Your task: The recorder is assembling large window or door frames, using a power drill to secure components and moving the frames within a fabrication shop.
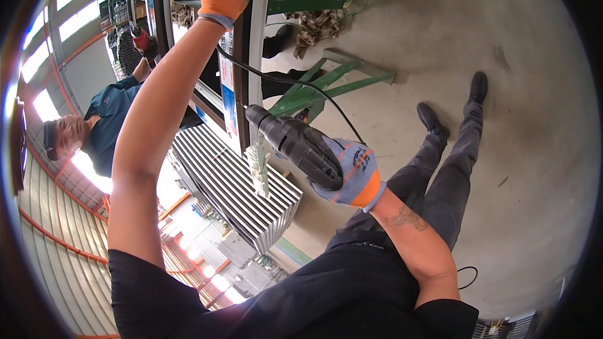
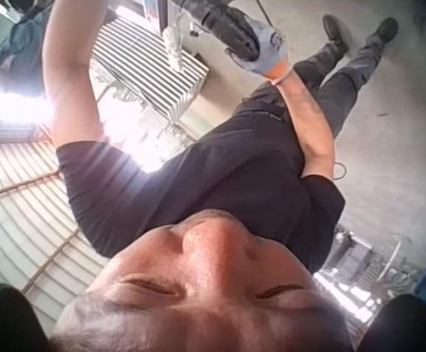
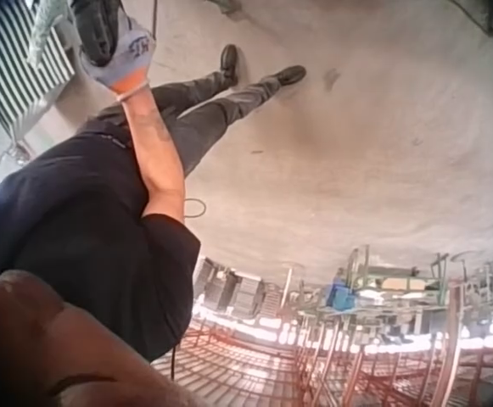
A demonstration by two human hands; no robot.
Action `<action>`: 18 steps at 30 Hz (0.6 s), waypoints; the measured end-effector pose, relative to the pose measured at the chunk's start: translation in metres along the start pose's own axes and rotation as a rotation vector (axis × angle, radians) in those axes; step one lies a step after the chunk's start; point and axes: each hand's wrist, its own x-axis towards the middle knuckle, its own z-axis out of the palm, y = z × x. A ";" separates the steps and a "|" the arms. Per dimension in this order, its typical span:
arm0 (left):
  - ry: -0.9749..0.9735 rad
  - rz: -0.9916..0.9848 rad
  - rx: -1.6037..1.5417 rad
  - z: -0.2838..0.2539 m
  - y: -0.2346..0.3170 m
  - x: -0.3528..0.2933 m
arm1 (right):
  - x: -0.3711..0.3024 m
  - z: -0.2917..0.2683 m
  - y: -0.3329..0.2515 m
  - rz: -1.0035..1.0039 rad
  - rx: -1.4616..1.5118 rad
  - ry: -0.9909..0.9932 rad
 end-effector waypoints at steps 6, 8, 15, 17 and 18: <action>0.027 -0.163 -0.377 0.001 0.000 -0.003 | 0.004 -0.003 -0.003 0.010 0.023 0.006; -0.065 -0.068 0.033 -0.006 0.009 0.004 | 0.005 -0.008 -0.007 0.040 0.008 0.002; -0.112 -0.097 0.090 -0.009 0.016 0.011 | 0.012 -0.011 0.000 0.032 0.044 0.000; -0.108 -0.108 0.057 -0.010 0.016 0.013 | 0.011 -0.008 0.002 0.010 0.037 0.038; -0.099 -0.118 0.020 -0.010 0.015 0.013 | 0.010 -0.008 0.003 -0.010 0.024 0.079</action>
